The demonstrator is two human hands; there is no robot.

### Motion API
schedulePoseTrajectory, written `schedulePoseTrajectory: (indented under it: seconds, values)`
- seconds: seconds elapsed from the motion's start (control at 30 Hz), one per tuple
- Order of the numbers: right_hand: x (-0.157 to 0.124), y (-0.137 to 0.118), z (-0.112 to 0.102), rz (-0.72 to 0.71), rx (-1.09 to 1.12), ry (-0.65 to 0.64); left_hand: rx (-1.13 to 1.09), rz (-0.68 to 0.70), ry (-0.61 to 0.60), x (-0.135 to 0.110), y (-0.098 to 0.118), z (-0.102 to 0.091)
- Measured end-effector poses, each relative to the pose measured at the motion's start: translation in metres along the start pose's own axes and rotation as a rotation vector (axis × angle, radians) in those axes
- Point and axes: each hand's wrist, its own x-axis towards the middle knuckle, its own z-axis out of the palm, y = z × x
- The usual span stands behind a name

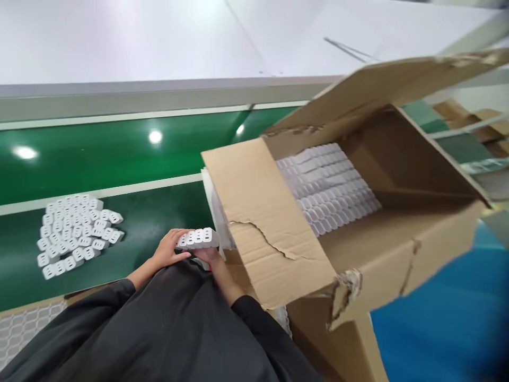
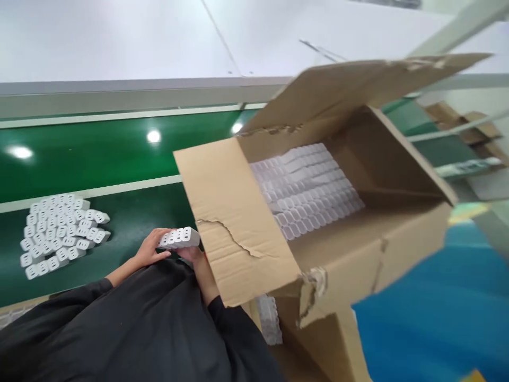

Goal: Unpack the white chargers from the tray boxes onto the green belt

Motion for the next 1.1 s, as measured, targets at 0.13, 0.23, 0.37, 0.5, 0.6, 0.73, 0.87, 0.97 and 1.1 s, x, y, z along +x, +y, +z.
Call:
schedulePoseTrajectory:
  seconds: [0.13,0.23,0.37,0.5,0.6,0.73,0.87,0.97,1.1]
  values:
    - [0.049,0.009,0.032,0.033,0.136,-0.132,0.094,-0.179,0.175,-0.019,-0.026,-0.008]
    - [0.066,0.017,0.047,0.07,0.231,-0.219,0.142,-0.254,0.2,-0.035,-0.044,-0.018]
    - [0.081,0.028,0.049,0.143,0.329,-0.319,0.213,-0.321,0.211,-0.058,-0.06,-0.03]
    - [0.094,0.038,0.043,0.215,0.341,-0.367,0.31,-0.351,0.199,-0.078,-0.07,-0.041]
    - [0.104,0.051,0.044,0.257,0.356,-0.33,0.399,-0.359,0.172,-0.091,-0.077,-0.046]
    - [0.117,0.073,0.048,0.232,0.418,-0.18,0.507,-0.347,0.127,-0.099,-0.085,-0.048]
    - [0.126,0.087,0.038,0.172,0.497,-0.035,0.59,-0.294,0.078,-0.084,-0.089,-0.051]
    - [0.128,0.088,0.019,0.133,0.551,0.044,0.641,-0.246,0.047,-0.05,-0.096,-0.064]
    - [0.126,0.084,-0.002,0.091,0.6,0.135,0.706,-0.21,0.002,0.008,-0.122,-0.104]
